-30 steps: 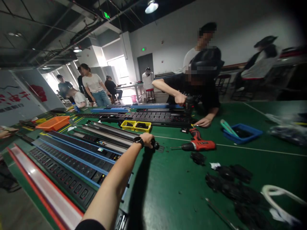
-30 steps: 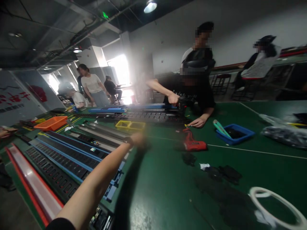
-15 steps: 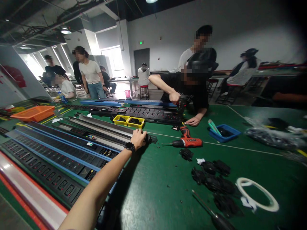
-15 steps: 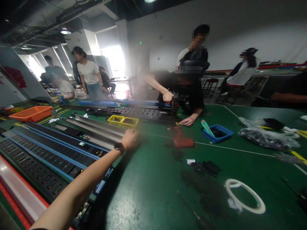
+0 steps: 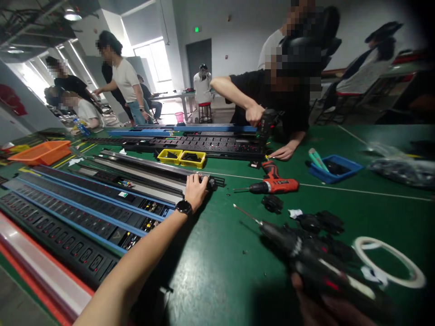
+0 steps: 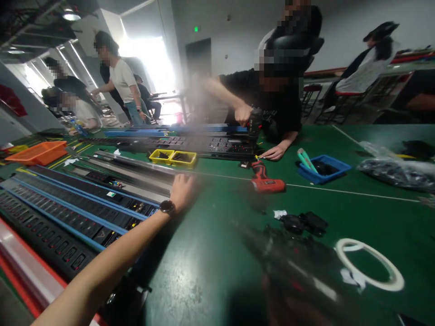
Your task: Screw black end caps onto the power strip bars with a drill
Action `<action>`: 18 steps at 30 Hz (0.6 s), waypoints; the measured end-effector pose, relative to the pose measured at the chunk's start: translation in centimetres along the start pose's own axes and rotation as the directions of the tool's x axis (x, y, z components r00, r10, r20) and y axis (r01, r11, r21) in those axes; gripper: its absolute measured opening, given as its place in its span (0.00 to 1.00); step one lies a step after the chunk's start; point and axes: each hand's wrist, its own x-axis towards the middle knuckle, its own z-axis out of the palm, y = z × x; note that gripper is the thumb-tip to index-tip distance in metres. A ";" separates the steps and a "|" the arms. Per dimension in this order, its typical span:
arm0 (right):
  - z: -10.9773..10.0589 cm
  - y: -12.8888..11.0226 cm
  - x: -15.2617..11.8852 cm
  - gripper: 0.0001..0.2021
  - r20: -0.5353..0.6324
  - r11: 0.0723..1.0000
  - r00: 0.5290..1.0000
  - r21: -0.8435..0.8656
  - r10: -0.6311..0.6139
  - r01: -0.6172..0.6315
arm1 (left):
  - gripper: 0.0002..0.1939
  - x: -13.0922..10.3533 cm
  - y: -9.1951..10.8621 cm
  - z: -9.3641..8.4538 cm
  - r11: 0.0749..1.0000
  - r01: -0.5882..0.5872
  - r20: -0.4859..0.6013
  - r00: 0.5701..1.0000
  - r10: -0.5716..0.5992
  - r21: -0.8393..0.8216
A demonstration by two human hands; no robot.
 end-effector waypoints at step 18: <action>-2.5 -3.5 17.4 0.12 0.312 0.754 0.947 0.605 0.071 -0.256 | 0.44 5.3 -3.4 -1.3 0.922 -0.302 0.164 0.924 0.345 -0.243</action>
